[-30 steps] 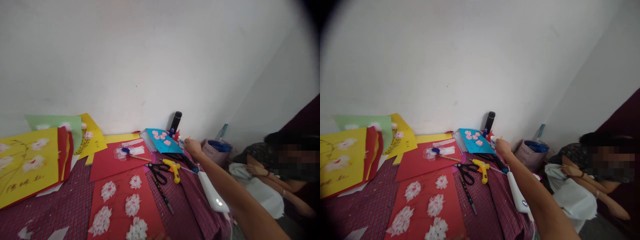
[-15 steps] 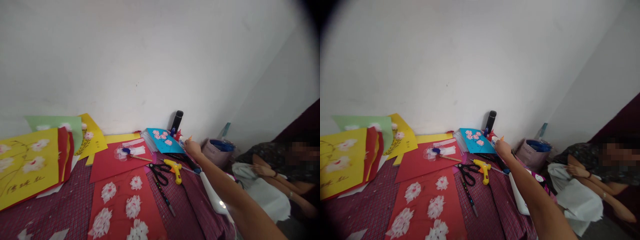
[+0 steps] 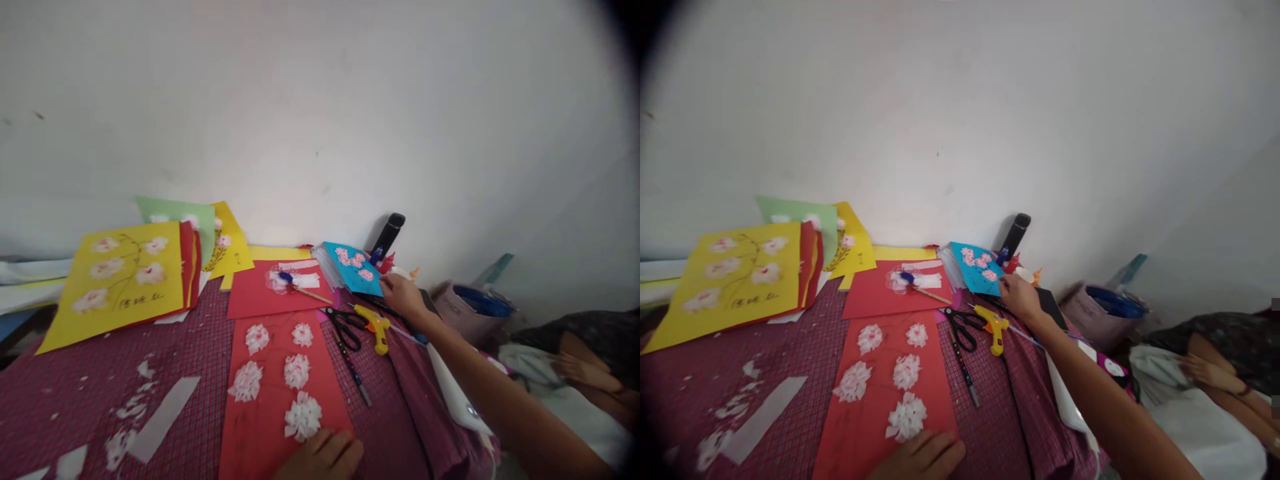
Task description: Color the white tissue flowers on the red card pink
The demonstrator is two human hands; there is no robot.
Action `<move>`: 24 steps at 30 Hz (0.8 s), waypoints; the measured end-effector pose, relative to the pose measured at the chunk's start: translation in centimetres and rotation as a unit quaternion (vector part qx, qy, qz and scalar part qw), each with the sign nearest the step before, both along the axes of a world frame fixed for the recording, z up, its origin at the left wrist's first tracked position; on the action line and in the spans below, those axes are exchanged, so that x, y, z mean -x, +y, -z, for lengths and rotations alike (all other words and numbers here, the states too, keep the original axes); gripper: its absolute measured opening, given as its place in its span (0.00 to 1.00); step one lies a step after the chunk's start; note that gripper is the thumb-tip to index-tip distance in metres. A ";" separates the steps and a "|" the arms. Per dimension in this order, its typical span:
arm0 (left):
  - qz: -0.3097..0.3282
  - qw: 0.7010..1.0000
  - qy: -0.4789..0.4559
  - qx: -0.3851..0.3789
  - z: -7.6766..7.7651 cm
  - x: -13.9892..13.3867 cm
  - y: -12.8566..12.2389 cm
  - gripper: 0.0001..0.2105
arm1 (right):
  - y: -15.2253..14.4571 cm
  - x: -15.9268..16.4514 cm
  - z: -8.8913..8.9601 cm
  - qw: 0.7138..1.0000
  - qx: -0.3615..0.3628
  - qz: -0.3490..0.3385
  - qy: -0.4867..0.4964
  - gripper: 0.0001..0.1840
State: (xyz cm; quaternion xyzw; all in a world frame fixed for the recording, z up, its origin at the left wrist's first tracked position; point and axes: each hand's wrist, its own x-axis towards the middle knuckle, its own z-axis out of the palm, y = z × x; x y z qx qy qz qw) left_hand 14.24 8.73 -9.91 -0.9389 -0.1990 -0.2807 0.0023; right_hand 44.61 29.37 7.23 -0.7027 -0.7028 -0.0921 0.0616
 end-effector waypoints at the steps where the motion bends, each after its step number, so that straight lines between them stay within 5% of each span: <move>1: -0.005 1.000 -0.013 -0.015 0.6 -0.4 -0.1 0.17 | -0.4 1.7 0.3 0.999 0.006 -0.038 0.006 0.20; 5: -0.033 0.998 -0.020 -0.050 0.4 -1.0 -0.6 0.20 | -1.1 8.7 2.1 0.987 0.034 -0.153 0.027 0.16; 10: -0.031 0.998 -0.029 -0.044 0.1 -1.1 -0.5 0.23 | 0.8 14.4 3.7 0.983 0.048 -0.172 0.033 0.15; 24: 0.001 0.999 -0.015 -0.048 0.1 -1.4 0.3 0.18 | 2.8 15.9 5.3 0.985 0.044 -0.160 0.045 0.12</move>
